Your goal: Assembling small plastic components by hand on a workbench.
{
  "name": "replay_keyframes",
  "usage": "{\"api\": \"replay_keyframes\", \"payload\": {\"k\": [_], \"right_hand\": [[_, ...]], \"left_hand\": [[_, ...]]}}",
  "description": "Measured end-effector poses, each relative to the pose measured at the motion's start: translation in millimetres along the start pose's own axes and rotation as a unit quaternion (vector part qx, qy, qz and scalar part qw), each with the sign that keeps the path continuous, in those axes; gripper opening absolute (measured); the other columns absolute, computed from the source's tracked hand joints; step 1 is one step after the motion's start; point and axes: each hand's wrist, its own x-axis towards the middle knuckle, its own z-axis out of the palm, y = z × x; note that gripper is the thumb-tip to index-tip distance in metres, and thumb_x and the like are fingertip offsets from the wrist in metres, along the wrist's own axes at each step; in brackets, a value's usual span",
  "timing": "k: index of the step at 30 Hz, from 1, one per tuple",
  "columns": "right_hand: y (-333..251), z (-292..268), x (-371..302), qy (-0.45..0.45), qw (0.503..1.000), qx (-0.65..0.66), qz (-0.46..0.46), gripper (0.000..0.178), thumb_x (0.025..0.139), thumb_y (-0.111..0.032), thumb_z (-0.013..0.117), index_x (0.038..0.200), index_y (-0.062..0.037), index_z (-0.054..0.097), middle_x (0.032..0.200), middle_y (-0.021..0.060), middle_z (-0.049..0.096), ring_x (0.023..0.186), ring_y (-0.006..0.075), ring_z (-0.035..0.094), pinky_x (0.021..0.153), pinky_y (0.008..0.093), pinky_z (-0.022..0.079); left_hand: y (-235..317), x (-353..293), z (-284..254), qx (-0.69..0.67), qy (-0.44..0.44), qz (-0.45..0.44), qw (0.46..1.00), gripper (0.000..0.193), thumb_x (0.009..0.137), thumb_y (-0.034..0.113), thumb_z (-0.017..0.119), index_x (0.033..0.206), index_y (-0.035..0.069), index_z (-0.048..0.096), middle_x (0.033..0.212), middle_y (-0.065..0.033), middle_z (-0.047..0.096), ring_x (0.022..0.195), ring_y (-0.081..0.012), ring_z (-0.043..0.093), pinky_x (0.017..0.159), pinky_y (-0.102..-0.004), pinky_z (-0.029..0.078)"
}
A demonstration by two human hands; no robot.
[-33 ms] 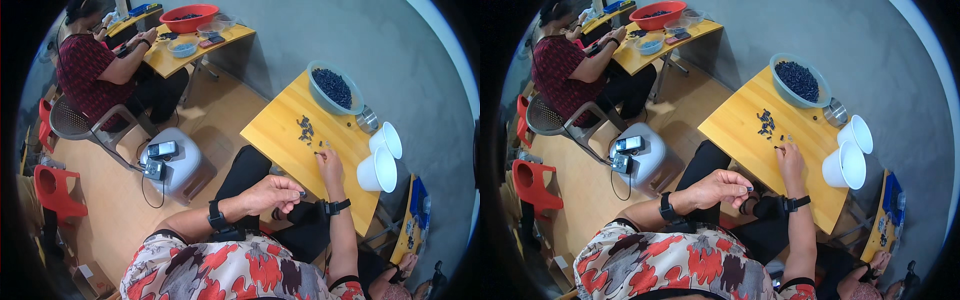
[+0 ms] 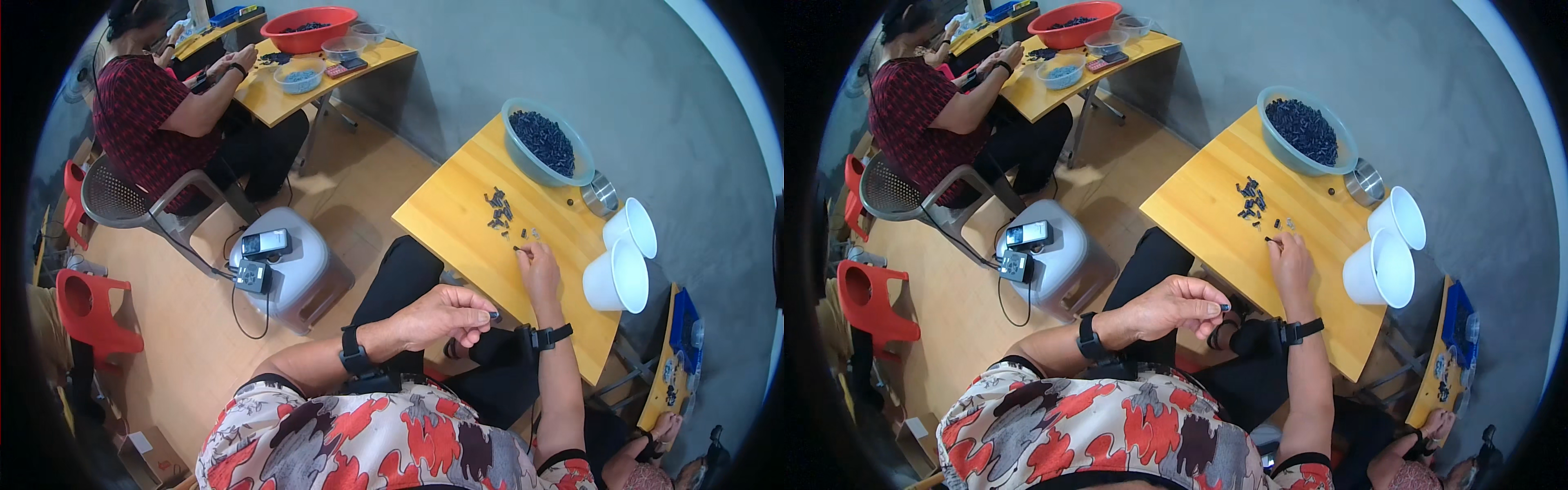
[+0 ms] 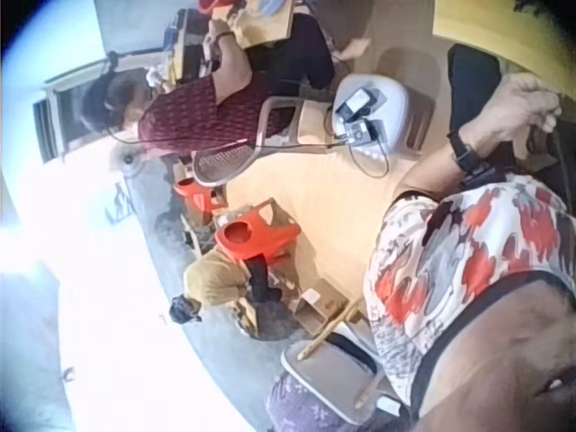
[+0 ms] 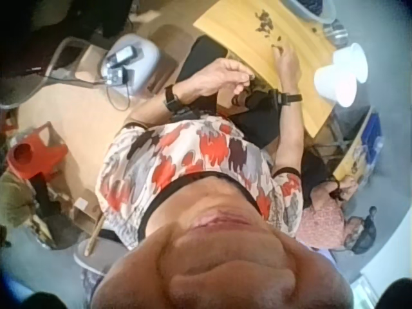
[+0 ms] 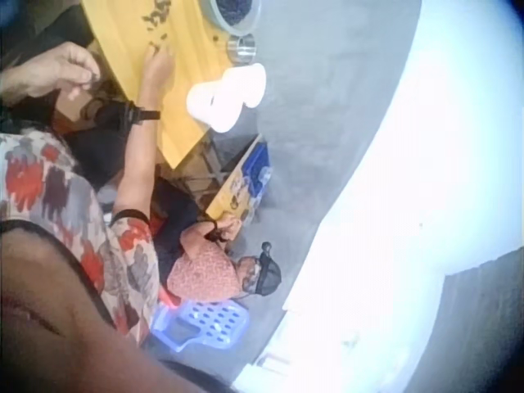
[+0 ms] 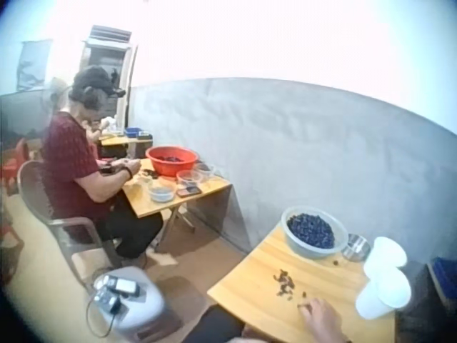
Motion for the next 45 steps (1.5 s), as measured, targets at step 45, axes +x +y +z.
{"api": "replay_keyframes", "payload": {"k": [45], "right_hand": [[37.1,-13.2,-77.0,0.154,0.938,0.279,0.139,0.018,0.089,-0.008,0.047,0.096,0.0007,0.06,0.092,0.0119,0.061,0.088,0.019,0.058,0.08,0.03,0.045]], "left_hand": [[-7.3,2.6,42.7,0.041,-0.025,0.032,0.998,0.016,0.087,0.012,0.059,0.099,0.003,0.062,0.082,-0.0056,0.063,0.065,-0.0113,0.06,0.062,-0.0246,0.052]]}}
